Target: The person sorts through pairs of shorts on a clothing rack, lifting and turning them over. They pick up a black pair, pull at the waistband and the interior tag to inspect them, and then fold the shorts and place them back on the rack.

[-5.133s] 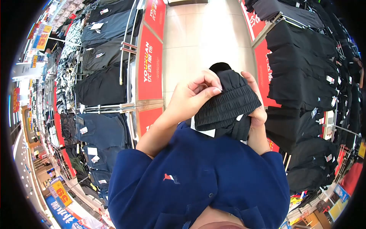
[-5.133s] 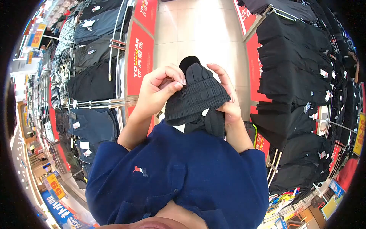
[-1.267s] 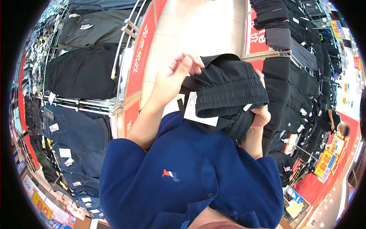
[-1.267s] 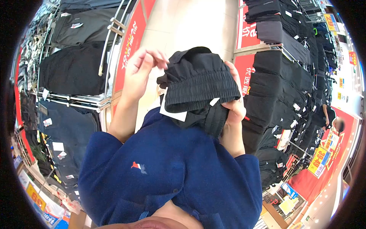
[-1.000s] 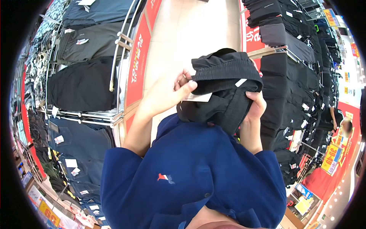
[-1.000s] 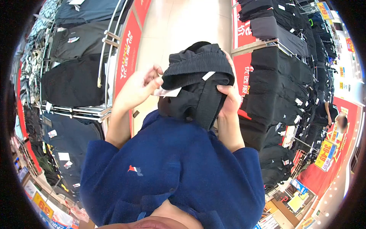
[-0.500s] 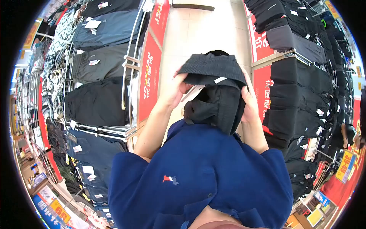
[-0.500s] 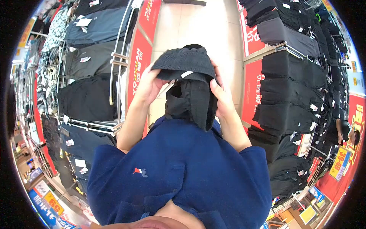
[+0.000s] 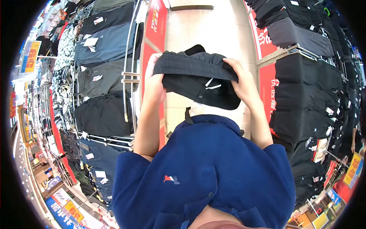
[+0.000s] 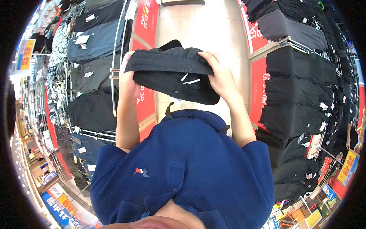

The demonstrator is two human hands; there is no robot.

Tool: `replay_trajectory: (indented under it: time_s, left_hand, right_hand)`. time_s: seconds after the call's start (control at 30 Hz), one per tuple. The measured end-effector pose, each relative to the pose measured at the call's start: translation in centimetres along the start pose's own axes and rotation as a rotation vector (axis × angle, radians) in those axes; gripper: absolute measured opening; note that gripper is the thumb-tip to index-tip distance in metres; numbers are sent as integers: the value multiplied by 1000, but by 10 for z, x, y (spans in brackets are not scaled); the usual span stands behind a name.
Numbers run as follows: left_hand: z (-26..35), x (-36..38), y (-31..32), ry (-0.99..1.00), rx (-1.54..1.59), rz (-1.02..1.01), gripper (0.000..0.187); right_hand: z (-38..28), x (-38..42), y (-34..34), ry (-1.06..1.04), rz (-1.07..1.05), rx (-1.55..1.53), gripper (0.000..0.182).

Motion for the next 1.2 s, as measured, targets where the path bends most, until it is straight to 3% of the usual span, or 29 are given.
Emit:
replay_trajectory:
  time_s: [0.13,0.17,0.5,0.6,0.73,0.77,0.9,1.03,1.2]
  left_hand:
    - [3,-13,13,26,-78,14,16]
    - [4,-16,16,27,-82,30,16]
    - [-4,-51,51,65,-202,125,14]
    - [-8,-67,51,79,-337,146,10]
    - [-31,-90,37,-2,-574,197,6]
    - [-38,-93,36,-100,-555,215,6]
    - [-64,-98,28,-157,-480,201,12]
    - [-81,-89,31,-190,-158,216,15]
    - [-110,-90,39,-305,322,319,24]
  right_hand:
    - [25,-14,-20,-31,71,94,61]
    - [30,-16,-25,50,72,68,62]
    - [76,-36,-75,-55,301,381,60]
    - [95,-36,-95,201,242,175,55]
    - [138,-40,-104,265,117,-50,46]
    - [145,-41,-104,299,66,-192,43]
    - [157,-50,-102,422,-194,-587,44]
    - [149,-57,-100,546,-223,-1281,56]
    - [146,-67,-103,524,-131,-1578,62]
Point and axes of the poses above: each hand's wrist, its own x-axis away from the middle knuckle, its own y-axis out of the palm, z = x × y, the point moved 3 cm from there along -x, towards the middle knuckle, and after that the axes turned 2 degrees about z, right-handed, at the moved point
